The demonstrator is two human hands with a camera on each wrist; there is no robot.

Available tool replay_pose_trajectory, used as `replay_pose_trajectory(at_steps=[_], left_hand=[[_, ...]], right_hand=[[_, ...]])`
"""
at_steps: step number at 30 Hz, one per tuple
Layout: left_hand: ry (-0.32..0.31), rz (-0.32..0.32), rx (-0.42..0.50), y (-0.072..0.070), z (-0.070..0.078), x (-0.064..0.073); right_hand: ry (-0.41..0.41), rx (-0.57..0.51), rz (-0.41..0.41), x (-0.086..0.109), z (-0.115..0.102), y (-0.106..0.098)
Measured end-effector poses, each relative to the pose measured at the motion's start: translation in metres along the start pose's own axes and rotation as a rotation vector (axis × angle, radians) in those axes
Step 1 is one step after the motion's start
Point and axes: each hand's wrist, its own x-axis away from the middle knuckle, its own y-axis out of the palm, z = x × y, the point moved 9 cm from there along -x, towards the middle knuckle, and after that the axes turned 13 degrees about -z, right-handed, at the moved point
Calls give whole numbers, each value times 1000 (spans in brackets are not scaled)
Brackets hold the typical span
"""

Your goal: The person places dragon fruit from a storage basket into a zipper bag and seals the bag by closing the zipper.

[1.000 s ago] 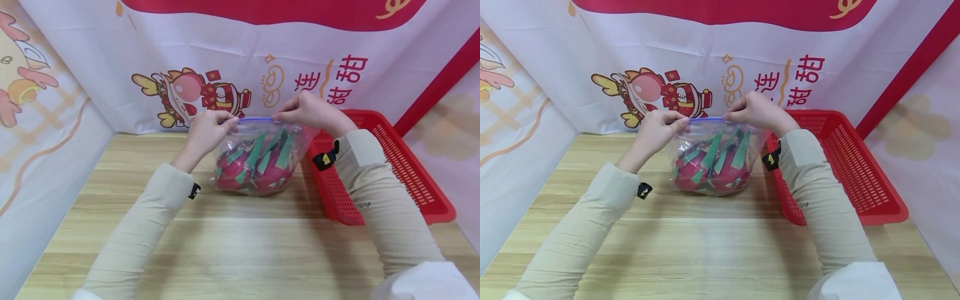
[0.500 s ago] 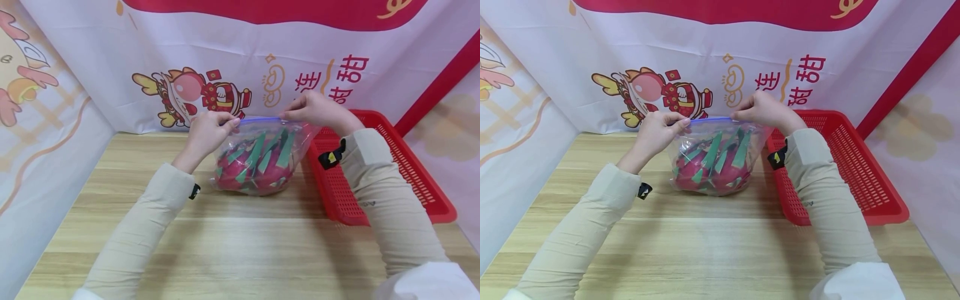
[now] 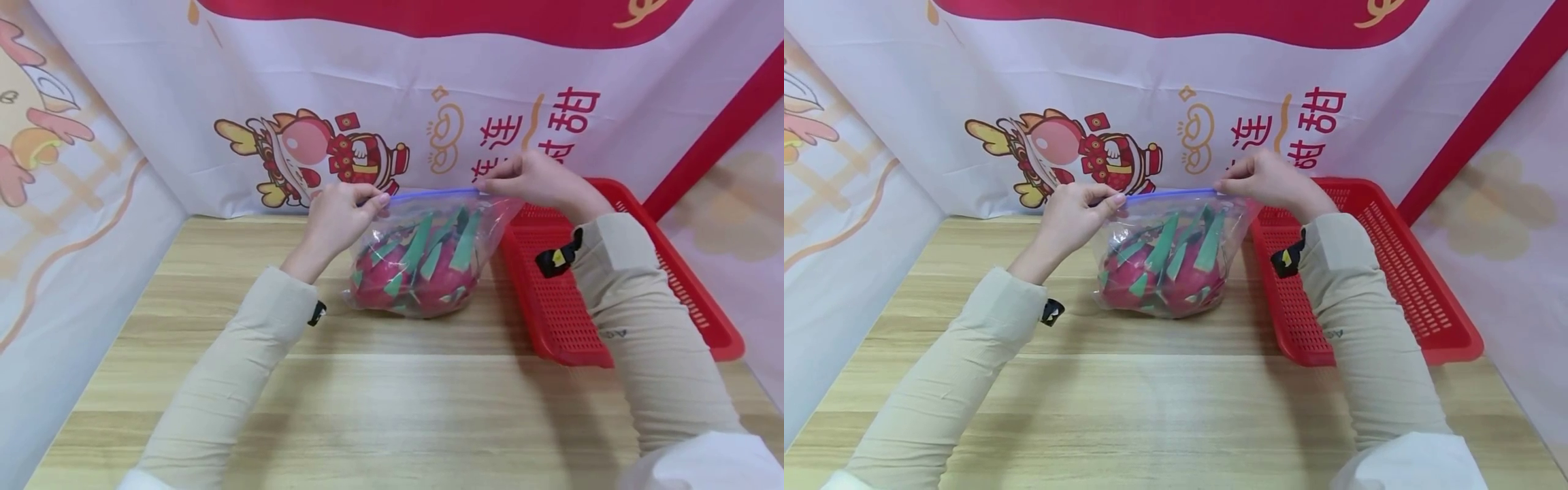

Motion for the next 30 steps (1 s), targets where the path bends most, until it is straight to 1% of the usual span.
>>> replay_pose_trajectory(at_steps=[6, 13, 17, 20, 23, 27, 30], left_hand=[[-10, -4, 23, 1, -3, 1], [-13, 4, 47, -1, -10, 4], [-8, 29, 50, -5, -9, 5], [-7, 42, 43, -7, -8, 6], [-18, 50, 53, -7, -10, 8], [-20, 60, 89, -5, -16, 10], [-2, 79, 86, -5, -19, 11]], right_hand=[[35, -34, -11, 4, 10, -3], [48, 7, 39, 12, 26, -14], [36, 11, 57, 15, 32, -17], [12, 25, 87, 15, 30, -16], [18, -7, 118, 15, 28, -12], [64, -126, 138, 15, 26, 1], [98, -181, 142, 13, 24, 12]])
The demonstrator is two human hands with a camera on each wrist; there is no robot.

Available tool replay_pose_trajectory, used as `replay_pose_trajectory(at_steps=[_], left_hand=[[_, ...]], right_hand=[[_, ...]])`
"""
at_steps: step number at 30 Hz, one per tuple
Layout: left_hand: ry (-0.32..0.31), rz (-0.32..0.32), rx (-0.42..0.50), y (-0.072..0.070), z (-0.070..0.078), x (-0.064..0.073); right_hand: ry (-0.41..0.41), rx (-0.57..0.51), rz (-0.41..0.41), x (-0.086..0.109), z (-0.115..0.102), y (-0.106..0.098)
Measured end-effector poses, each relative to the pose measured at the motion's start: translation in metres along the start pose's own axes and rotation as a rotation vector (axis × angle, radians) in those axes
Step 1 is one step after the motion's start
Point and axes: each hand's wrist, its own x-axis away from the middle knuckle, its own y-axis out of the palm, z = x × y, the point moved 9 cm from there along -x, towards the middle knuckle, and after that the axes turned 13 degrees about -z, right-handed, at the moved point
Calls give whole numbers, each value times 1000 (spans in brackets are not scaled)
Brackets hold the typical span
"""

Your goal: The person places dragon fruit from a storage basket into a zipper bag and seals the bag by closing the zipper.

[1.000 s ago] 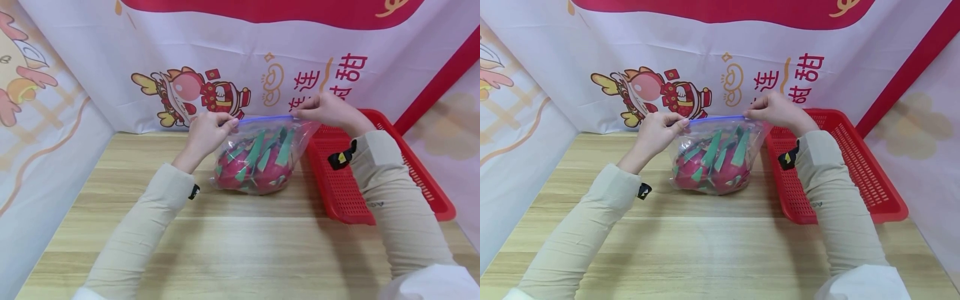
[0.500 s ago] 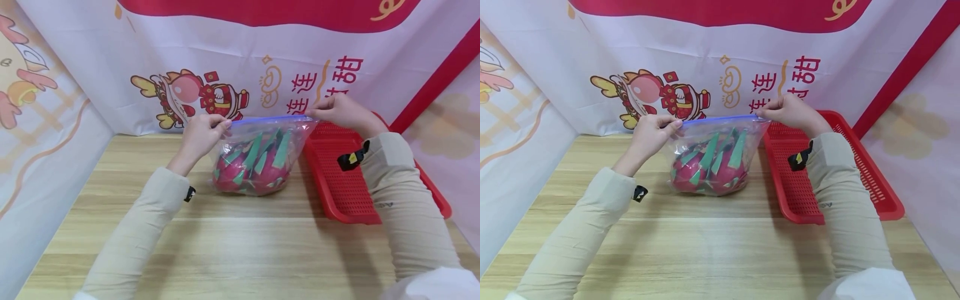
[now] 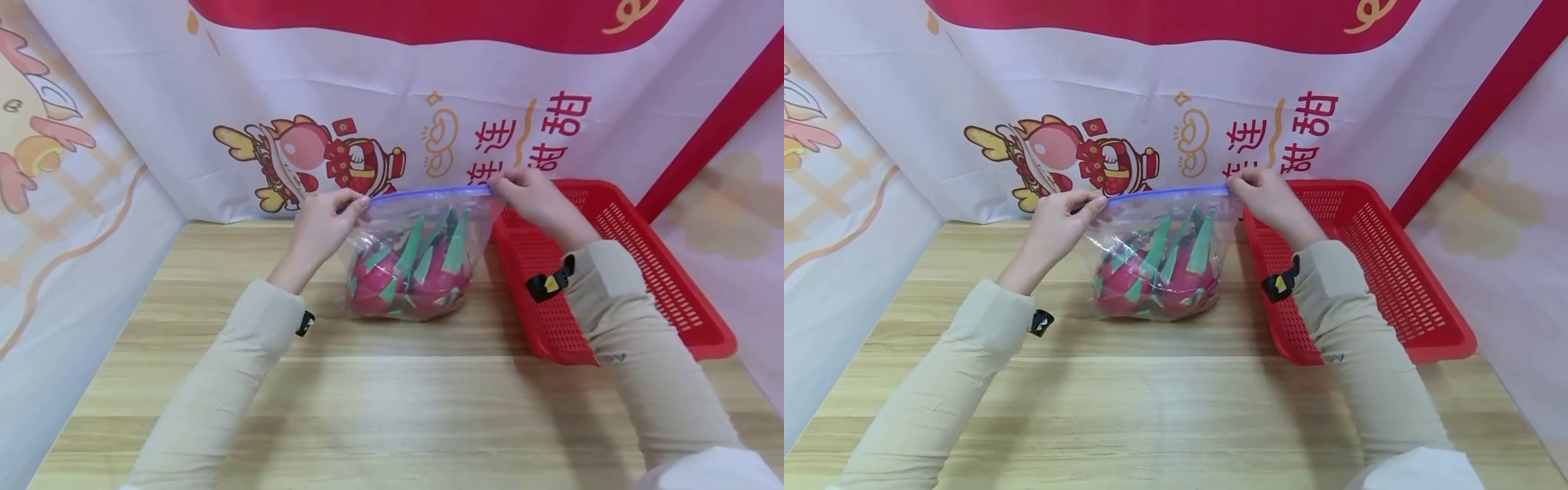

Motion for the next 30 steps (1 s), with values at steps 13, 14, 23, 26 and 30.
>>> replay_pose_trajectory(at_steps=[13, 14, 23, 26, 30], left_hand=[[-88, 105, 159, 5, -37, 3], [-130, 100, 200, 8, -43, 4], [-348, 216, 627, 39, -80, 12], [-382, 165, 674, 55, -82, 13], [-386, 23, 647, 73, -79, 14]], right_hand=[[44, -215, 89, -7, 8, 40], [49, -244, 91, -9, 10, 44], [60, -438, 144, -15, 15, 71], [91, -504, 176, -14, 20, 78], [125, -562, 217, -11, 28, 84]])
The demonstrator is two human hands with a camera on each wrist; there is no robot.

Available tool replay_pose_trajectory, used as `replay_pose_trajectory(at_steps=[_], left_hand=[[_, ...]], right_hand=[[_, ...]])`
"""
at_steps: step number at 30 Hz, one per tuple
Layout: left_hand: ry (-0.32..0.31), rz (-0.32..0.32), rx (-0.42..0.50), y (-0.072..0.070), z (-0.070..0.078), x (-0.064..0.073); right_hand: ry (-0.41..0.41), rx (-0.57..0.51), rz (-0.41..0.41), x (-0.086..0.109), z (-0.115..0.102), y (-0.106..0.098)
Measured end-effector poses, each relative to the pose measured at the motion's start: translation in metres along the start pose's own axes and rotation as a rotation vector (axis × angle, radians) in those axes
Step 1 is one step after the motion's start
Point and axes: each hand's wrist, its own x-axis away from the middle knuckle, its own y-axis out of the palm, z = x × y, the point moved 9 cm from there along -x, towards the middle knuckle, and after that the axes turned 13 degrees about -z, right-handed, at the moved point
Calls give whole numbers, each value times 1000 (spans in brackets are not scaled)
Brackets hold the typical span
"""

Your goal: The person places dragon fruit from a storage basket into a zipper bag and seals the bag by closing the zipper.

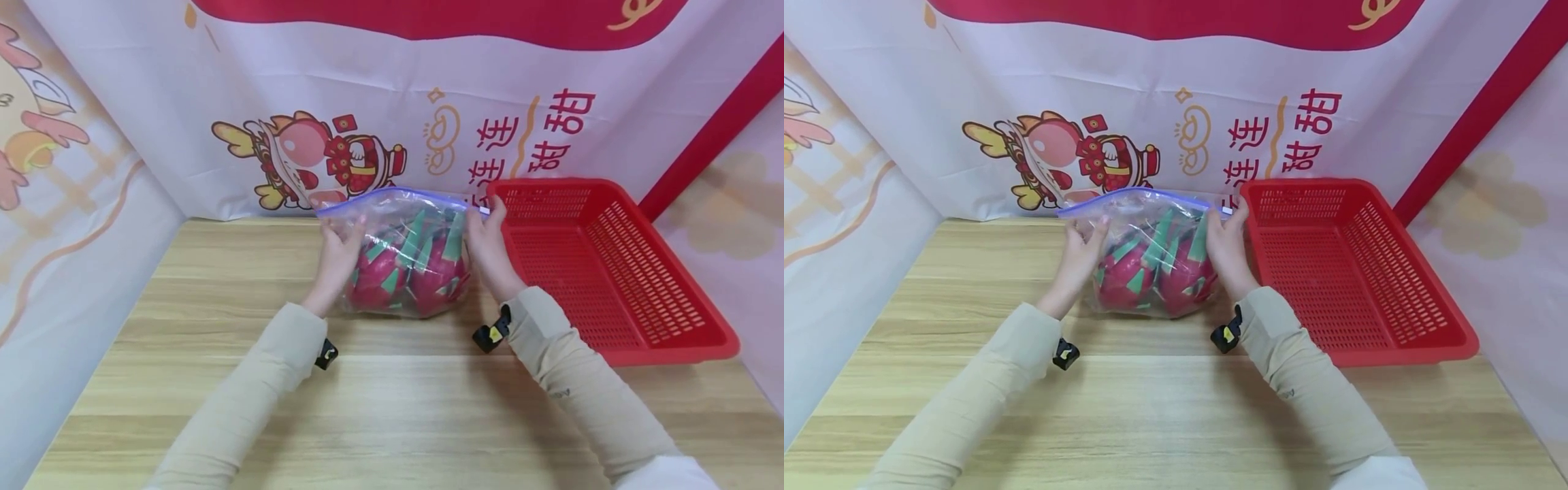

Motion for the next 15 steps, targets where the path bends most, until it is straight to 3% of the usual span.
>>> replay_pose_trajectory(at_steps=[7, 15], left_hand=[[29, -86, -51, 11, -7, 1], [-31, -179, -2, 20, -21, -6]], right_hand=[[-43, -27, 40, -1, 15, 1], [-130, -47, 32, -8, 24, 7]])
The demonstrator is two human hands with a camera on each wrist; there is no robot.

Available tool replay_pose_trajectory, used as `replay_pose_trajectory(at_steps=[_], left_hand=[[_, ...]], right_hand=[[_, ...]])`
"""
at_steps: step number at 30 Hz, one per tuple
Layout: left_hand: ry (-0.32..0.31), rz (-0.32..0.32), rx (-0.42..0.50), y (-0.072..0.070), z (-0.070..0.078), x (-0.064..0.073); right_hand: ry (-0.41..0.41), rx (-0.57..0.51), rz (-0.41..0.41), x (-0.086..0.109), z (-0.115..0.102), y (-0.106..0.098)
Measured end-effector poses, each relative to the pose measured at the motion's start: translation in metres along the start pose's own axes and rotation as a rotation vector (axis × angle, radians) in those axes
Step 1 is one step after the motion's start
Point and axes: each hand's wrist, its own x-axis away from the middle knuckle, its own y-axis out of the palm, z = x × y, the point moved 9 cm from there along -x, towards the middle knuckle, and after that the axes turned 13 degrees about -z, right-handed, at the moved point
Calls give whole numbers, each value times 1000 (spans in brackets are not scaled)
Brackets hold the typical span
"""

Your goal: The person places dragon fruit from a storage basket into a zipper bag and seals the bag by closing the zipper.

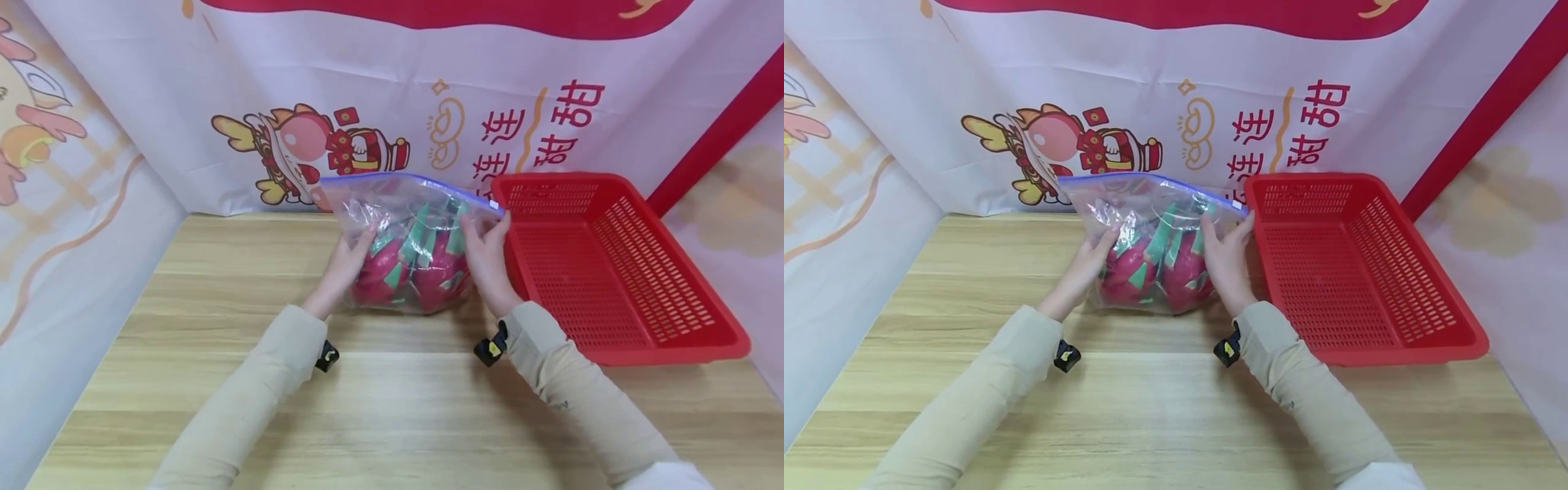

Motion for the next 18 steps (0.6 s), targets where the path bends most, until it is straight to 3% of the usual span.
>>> replay_pose_trajectory(at_steps=[7, 13, 15, 18], left_hand=[[-2, 25, -24, 0, 0, 2], [41, -5, -114, 7, 0, 8], [82, -30, -159, 12, 2, 9], [94, -39, -235, 15, 3, 9]], right_hand=[[91, 173, -101, -3, 16, 16], [40, 74, -70, -1, 20, 17], [40, 89, -66, 0, 23, 18], [6, 171, -68, 0, 23, 19]])
